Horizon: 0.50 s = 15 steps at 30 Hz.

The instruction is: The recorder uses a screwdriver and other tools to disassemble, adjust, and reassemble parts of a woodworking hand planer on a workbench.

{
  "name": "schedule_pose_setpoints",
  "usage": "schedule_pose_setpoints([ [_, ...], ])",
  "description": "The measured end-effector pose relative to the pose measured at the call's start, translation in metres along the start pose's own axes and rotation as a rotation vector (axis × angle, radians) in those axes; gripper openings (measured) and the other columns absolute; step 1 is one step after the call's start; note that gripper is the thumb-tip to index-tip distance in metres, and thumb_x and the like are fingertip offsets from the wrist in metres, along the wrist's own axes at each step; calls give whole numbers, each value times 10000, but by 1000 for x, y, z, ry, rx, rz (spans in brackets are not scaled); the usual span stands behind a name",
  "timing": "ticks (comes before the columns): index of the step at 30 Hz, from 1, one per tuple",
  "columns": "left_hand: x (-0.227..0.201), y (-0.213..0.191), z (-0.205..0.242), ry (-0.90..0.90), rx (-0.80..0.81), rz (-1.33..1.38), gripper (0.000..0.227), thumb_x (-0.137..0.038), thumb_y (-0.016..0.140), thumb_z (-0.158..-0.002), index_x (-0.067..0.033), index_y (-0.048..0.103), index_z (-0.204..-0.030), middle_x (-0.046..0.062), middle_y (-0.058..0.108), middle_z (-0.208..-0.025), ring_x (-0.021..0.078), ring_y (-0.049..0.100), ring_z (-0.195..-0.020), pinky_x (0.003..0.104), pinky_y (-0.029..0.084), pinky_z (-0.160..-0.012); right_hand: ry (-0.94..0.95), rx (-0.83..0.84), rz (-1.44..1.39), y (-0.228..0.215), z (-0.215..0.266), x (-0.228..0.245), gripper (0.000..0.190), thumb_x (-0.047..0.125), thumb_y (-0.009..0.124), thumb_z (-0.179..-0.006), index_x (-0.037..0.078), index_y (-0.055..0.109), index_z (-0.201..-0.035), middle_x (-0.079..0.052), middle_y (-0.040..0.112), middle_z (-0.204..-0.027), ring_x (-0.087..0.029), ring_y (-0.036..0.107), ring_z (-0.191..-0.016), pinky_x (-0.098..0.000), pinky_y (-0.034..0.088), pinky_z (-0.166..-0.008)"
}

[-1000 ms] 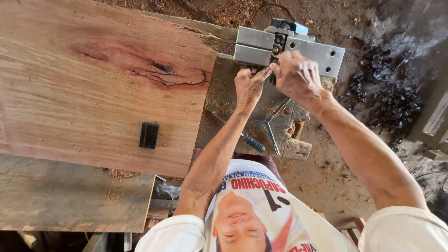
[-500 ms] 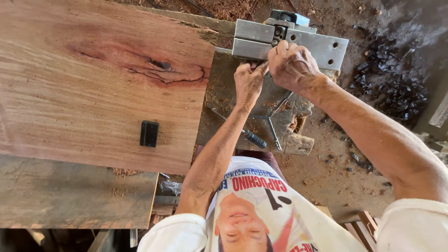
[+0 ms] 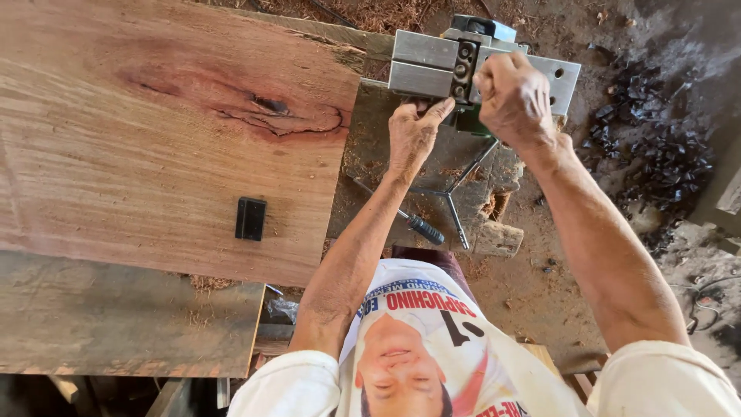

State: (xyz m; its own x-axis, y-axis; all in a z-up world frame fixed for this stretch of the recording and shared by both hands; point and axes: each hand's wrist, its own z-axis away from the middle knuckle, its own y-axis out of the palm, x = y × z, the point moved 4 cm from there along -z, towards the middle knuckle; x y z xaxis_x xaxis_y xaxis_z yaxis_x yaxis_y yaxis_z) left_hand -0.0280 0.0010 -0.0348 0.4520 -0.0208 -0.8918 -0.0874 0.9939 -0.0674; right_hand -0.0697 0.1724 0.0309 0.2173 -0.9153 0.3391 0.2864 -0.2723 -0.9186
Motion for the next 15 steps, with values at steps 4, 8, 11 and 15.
schedule_pose_setpoints([
  [4,4,-2,0,-158,80,-119,534,-503,812,-811,-27,644,-637,35,612,-580,134,562,-512,303,431,-442,-213,-234,-136,-18,-11,8,197,152,641,-1131,-12,677,-1029,-180,670,-1028,-240,675,-866,-339,603,-690],
  [8,1,3,4,-76,29,-180,577,-512,838,-795,-35,570,-610,28,589,-597,96,543,-514,298,448,-424,-365,-120,162,-8,-20,12,126,72,652,-1085,-10,685,-994,-126,656,-931,-231,678,-876,-361,603,-693],
  [11,-2,4,6,-161,28,-60,517,-480,832,-788,-41,607,-632,30,606,-575,101,548,-494,290,439,-424,-390,-141,159,-15,-20,15,63,56,672,-1002,9,661,-962,-132,646,-922,-268,689,-916,-385,603,-704],
  [15,-1,5,4,-150,5,-6,509,-451,853,-778,-27,616,-629,42,613,-606,94,541,-508,280,431,-427,-246,-58,-75,6,-23,-2,222,104,660,-1153,-11,659,-963,-139,621,-843,-244,660,-773,-376,581,-599],
])
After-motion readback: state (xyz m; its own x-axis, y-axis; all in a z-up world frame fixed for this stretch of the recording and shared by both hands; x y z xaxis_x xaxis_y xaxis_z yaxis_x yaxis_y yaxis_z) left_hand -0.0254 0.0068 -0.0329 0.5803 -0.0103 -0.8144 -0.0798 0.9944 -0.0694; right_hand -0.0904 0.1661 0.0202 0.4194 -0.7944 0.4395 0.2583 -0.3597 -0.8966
